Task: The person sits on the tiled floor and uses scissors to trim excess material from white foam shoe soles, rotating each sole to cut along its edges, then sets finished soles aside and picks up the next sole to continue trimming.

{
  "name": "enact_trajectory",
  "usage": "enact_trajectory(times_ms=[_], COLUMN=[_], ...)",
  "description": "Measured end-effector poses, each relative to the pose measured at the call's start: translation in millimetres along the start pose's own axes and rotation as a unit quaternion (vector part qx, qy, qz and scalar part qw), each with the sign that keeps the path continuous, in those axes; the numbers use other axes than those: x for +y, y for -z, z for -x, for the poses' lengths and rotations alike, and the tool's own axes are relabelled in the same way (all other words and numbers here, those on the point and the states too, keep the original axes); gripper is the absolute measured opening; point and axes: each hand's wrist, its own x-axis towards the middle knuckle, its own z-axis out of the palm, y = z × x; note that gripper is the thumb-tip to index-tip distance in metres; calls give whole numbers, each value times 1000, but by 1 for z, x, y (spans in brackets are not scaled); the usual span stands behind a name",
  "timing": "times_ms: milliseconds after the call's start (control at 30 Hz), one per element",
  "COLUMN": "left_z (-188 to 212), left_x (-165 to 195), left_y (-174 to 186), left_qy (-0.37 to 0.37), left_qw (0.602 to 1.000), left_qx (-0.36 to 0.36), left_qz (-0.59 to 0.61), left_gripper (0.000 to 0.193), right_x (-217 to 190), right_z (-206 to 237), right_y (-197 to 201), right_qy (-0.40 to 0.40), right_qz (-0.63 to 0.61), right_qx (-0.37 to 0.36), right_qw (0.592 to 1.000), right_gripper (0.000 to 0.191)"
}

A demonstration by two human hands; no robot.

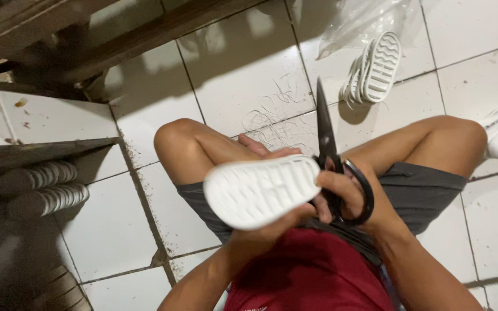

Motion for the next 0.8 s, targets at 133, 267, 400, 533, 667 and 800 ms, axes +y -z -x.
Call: enact_trajectory(times_ms=[133,267,400,533,667,800], left_z=[-7,-3,0,-2,-3,-8], left_x=[11,14,17,22,31,36], left_y=[21,29,24,20,22,25], left_qy=[-99,-100,-86,-119,-36,2], left_qw=[989,990,987,976,995,996], left_qx=[50,61,49,45,72,85], left_qz=[-94,-79,-123,-175,-57,26], left_gripper=[55,67,81,81,88,91], right_x=[-17,-31,-40,-50,-54,-52], right_z=[18,35,40,42,38,36], right_y=[11,8,1,0,-1,-2], right_qy=[71,222,259,221,208,252], right_qz=[275,423,455,476,466,475], right_qx=[4,57,70,68,59,35], right_qw=[959,877,849,848,858,842], right_gripper=[45,58,51,48,45,41])
